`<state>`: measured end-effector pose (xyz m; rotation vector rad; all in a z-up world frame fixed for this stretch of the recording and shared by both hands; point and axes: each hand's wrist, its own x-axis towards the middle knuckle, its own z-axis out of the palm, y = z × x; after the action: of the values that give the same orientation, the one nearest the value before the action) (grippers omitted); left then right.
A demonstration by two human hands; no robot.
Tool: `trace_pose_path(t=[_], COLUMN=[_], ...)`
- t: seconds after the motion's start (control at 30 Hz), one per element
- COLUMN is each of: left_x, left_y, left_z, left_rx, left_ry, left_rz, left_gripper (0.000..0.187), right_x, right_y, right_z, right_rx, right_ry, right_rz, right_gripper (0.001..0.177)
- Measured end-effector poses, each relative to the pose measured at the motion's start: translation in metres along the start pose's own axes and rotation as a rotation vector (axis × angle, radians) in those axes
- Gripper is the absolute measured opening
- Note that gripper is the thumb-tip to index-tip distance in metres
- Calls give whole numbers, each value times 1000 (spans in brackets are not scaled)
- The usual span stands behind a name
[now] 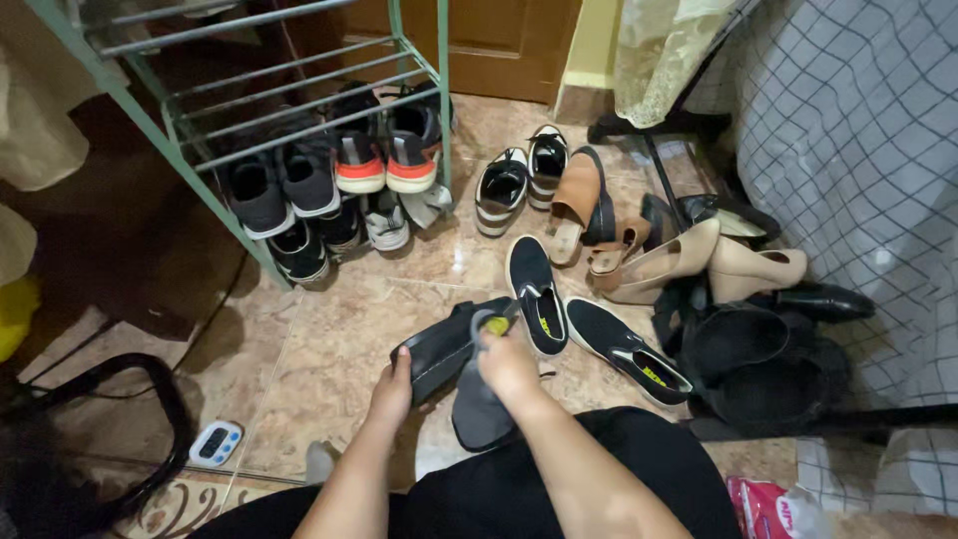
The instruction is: The person sits on the floor and wipes the exterior and interior of several black shoes using a yellow cloth. They handle the shoes one at a time, turning them over to clean different sides, and place some of the cleaned shoes onto a nearby metal shoe rack.
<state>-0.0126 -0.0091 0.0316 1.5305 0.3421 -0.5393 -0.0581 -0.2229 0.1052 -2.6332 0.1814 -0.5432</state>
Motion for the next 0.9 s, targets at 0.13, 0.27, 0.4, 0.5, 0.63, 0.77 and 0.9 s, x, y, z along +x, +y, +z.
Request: trace_pose_path(t=[0.13, 0.27, 0.4, 0.5, 0.63, 0.77, 0.9], left_x=[8, 42, 44, 17, -5, 3, 25], left_y=[-10, -42, -46, -20, 6, -1, -22], left_z=[1, -7, -11, -4, -5, -3, -7], left_rx=[6, 277, 382, 23, -74, -85, 136], left_ry=[52, 130, 214, 50, -36, -78, 74], left_rz=[-87, 122, 315, -18, -38, -21, 15], left_gripper=[76, 80, 80, 76, 74, 78, 82], right_x=[-15, -25, -19, -4, 4, -2, -22], right_y=[-62, -111, -91, -39, 17, -23, -86], right_z=[-27, -44, -37, -18, -7, -19, -35], right_rx=[74, 118, 139, 27, 110, 96, 124], right_ry=[-544, -622, -521, -519, -161, -465, -545], right_rz=[2, -47, -32, 142, 128, 175, -94], right_gripper=[39, 41, 43, 37, 41, 36, 43])
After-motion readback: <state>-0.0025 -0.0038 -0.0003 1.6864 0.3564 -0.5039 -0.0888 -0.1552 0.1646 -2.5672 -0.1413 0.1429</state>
